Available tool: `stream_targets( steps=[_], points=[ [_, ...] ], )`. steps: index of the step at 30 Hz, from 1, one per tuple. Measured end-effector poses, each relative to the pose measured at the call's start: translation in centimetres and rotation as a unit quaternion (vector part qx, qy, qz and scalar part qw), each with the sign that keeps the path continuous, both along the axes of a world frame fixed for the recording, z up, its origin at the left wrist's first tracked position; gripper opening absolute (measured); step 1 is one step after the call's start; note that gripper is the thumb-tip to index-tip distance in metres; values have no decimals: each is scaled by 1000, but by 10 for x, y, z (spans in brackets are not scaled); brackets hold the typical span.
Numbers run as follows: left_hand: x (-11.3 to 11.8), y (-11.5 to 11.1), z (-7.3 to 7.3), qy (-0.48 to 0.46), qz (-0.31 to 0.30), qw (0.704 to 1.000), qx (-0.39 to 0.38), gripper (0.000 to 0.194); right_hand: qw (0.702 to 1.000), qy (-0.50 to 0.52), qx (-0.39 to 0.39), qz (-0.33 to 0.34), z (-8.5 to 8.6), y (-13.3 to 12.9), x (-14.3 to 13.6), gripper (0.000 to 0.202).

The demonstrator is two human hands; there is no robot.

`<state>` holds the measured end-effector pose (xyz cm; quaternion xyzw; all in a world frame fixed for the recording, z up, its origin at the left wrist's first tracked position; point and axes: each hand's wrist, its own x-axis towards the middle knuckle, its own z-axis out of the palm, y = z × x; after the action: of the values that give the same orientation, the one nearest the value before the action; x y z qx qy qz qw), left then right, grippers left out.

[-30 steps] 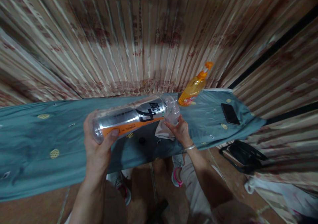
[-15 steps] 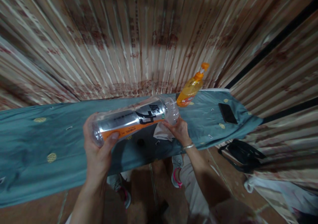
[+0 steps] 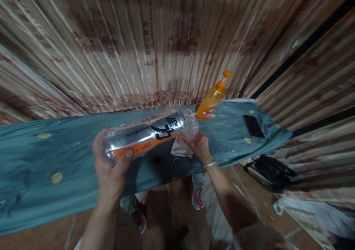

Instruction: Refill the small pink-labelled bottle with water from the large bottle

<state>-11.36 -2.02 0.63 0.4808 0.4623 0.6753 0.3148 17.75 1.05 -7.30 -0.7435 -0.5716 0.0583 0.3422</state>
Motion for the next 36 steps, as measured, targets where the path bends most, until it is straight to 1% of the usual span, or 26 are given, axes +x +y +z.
stream_targets(
  steps=[5,9,14,21,27,32,36],
  points=[
    [1,-2,2,26,5,1000,10,82,1000,0,-18,-7,5,-1,-3,60],
    [3,-3,4,45,13,999,16,84,999,-19,-26,-27,9,-1,-7,55],
    [3,-4,6,64,21,997,40,81,999,-21,-23,-28,9,0,-8,48],
    [2,-4,7,39,9,998,41,80,999,-28,-8,-28,6,0,-8,41],
    [4,-4,9,8,-2,1000,20,80,999,-29,-7,-25,8,0,-9,43],
    [1,-3,7,16,7,999,36,81,999,-28,8,-24,4,2,-7,48],
    [-1,-2,5,16,2,1000,10,82,999,-37,-5,-26,4,1,-7,47]
  ],
)
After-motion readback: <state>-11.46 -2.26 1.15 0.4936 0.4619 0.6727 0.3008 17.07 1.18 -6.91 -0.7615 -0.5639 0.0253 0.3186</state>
